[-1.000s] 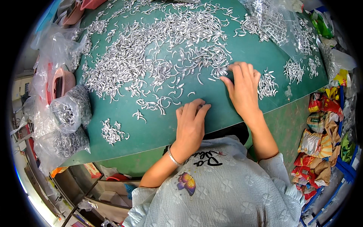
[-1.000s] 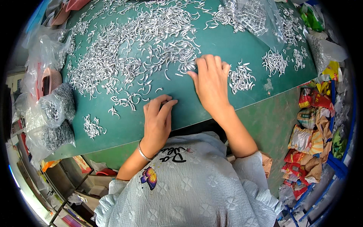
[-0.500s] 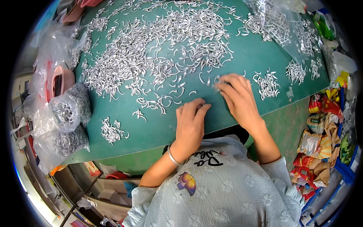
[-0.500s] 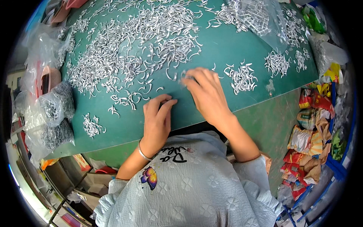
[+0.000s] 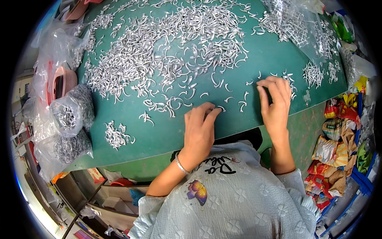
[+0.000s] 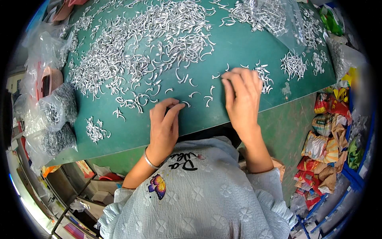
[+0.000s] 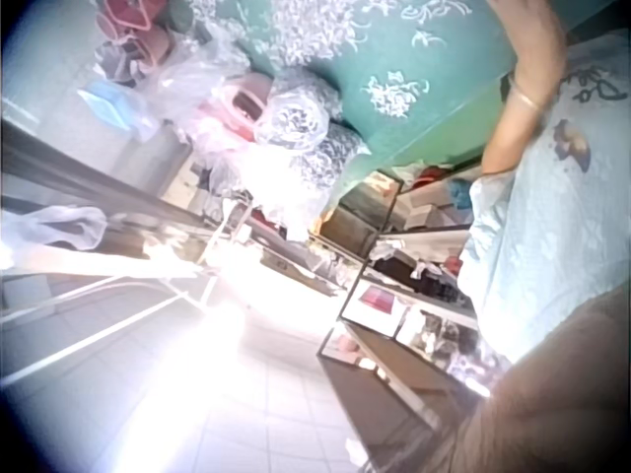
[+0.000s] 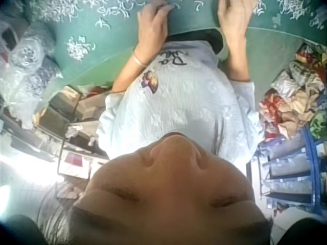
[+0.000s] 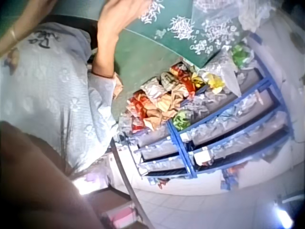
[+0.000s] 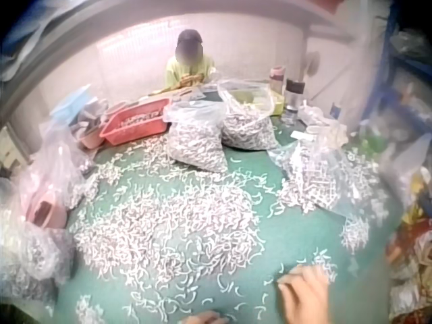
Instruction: The person sorts small metal components on a green workbench, moving items from a large pile into smaller groups or towards the side of the table by hand.
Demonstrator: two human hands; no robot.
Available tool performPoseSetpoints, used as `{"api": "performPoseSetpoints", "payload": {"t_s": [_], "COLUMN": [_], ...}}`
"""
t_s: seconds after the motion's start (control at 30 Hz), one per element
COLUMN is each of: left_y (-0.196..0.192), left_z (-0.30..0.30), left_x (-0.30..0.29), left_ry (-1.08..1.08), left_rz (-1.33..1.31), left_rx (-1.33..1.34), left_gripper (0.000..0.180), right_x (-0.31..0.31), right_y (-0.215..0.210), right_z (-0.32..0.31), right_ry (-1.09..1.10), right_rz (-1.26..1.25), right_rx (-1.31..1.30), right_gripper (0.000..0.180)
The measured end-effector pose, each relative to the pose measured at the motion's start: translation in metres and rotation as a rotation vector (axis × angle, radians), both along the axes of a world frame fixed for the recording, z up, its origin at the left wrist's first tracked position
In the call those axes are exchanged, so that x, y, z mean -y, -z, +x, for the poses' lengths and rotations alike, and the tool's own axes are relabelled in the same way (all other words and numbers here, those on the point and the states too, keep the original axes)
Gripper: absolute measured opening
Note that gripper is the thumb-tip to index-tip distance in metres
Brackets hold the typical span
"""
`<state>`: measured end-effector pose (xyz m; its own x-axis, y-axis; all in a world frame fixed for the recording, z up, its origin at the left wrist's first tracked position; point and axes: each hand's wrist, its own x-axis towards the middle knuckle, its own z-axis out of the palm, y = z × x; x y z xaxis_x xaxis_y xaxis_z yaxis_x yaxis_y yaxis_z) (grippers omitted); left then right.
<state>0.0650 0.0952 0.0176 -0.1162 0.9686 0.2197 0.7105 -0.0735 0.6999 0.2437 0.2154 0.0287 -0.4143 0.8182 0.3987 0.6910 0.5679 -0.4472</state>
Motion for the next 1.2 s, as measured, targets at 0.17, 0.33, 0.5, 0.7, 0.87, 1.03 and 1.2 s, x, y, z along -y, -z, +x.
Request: {"api": "performPoseSetpoints", "payload": {"t_s": [0.17,0.33,0.5,0.7,0.87,1.03,1.2], "left_y": [-0.002,0.001,0.0,-0.006,-0.004,-0.008,-0.008], "left_z": [0.006,0.003,0.009,0.012,0.004,0.011,0.008], "left_x": [-0.007,-0.002,-0.008,-0.016,-0.01,-0.017,-0.013], "left_ry": [-0.006,-0.032,0.029,0.155,0.088,0.111,0.175], "left_rz": [0.004,-0.018,-0.013,-0.042,-0.068,-0.023,-0.113], "left_rx": [0.011,0.097,0.126,-0.114,0.058,-0.096,0.009], "left_gripper": [0.031,0.033,0.038,0.046,0.044,0.041,0.041], "right_x": [0.013,0.013,0.024,0.023,0.03,0.027,0.019], "right_y": [-0.001,-0.005,-0.01,-0.006,-0.015,-0.008,-0.004], "right_z": [-0.029,-0.002,-0.004,0.01,0.007,0.008,0.003], "right_ry": [-0.256,-0.192,-0.14,-0.084,-0.201,-0.189,-0.292], "right_rz": [-0.09,-0.278,-0.242,-0.269,-0.339,-0.333,-0.253], "right_rx": [0.024,-0.138,0.009,-0.09,-0.013,-0.136,0.003], "right_gripper": [0.015,0.012,0.019,0.021,0.025,0.027,0.021]}}
